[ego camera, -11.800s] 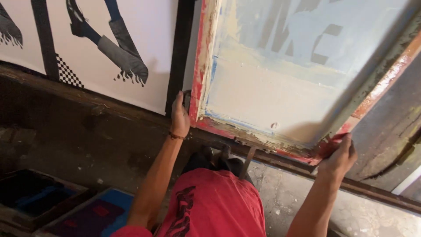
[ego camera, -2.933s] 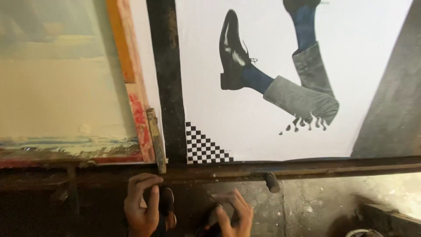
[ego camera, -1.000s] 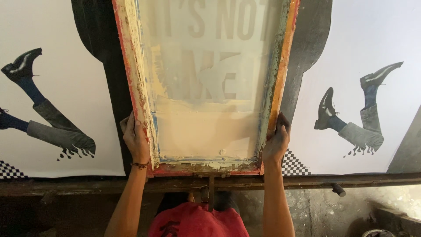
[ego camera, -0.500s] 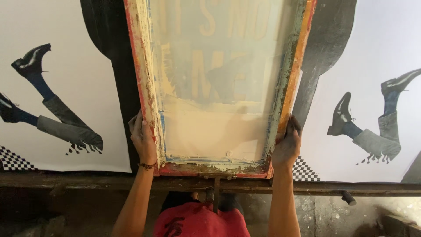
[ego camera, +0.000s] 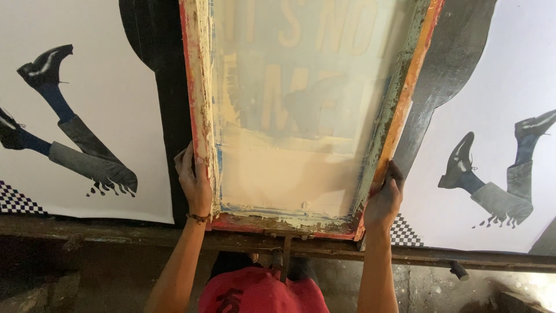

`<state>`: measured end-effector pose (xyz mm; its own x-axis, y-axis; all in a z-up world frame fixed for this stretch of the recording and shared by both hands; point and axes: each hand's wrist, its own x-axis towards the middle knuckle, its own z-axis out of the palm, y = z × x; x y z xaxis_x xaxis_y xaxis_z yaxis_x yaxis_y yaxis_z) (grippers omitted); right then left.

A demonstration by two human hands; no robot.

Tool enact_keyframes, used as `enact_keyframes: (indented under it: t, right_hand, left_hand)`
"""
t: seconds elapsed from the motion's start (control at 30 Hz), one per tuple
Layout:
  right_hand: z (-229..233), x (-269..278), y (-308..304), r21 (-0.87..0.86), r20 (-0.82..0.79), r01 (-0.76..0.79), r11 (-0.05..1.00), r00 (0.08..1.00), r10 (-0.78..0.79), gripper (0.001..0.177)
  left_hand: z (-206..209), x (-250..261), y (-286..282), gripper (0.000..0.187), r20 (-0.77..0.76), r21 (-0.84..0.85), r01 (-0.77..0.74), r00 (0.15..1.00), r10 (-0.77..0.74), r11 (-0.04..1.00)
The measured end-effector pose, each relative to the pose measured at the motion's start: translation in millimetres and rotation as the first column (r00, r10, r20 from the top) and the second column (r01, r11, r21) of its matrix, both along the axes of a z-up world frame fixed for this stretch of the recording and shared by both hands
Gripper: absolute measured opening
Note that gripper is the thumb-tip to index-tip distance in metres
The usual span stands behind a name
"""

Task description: The person applies a white substance to the edges of a screen printing frame using a small container and their fingers. They then flip the frame over and position it onto a printed fabric surface, pressing down on the frame to secure it.

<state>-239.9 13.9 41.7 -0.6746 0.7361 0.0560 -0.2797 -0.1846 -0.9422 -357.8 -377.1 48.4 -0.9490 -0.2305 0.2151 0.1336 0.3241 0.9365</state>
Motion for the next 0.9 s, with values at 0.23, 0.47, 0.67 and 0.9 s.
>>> enact_keyframes:
  t: [0.23, 0.47, 0.67, 0.9]
  right_hand:
    - [25.8, -13.9, -54.1, 0.853, 0.284, -0.034, 0.521, 0.867, -0.410, 0.064]
    - [44.0, -80.9, -122.3, 0.967, 0.253, -0.247, 0.068, 0.876, -0.410, 0.069]
    - [36.7, -91.1, -125.7, 0.965, 0.249, -0.261, 0.032, 0.864, -0.439, 0.070]
    - [34.1, -90.4, -128.6, 0.958, 0.287, -0.248, 0.144, 0.851, -0.440, 0.070]
  left_hand:
    - [0.2, 3.3, 3.3, 0.056, 0.026, 0.061, 0.004, 1.000, -0.005, 0.998]
    - [-9.8, 2.8, -4.3, 0.054, 0.040, 0.015, 0.021, 0.999, -0.022, 1.000]
    - [-16.9, 2.6, -6.2, 0.053, 0.035, 0.009, 0.010, 0.999, -0.011, 1.000]
    - [-15.8, 2.6, -6.8, 0.057, 0.040, -0.019, 0.020, 0.999, -0.019, 1.000]
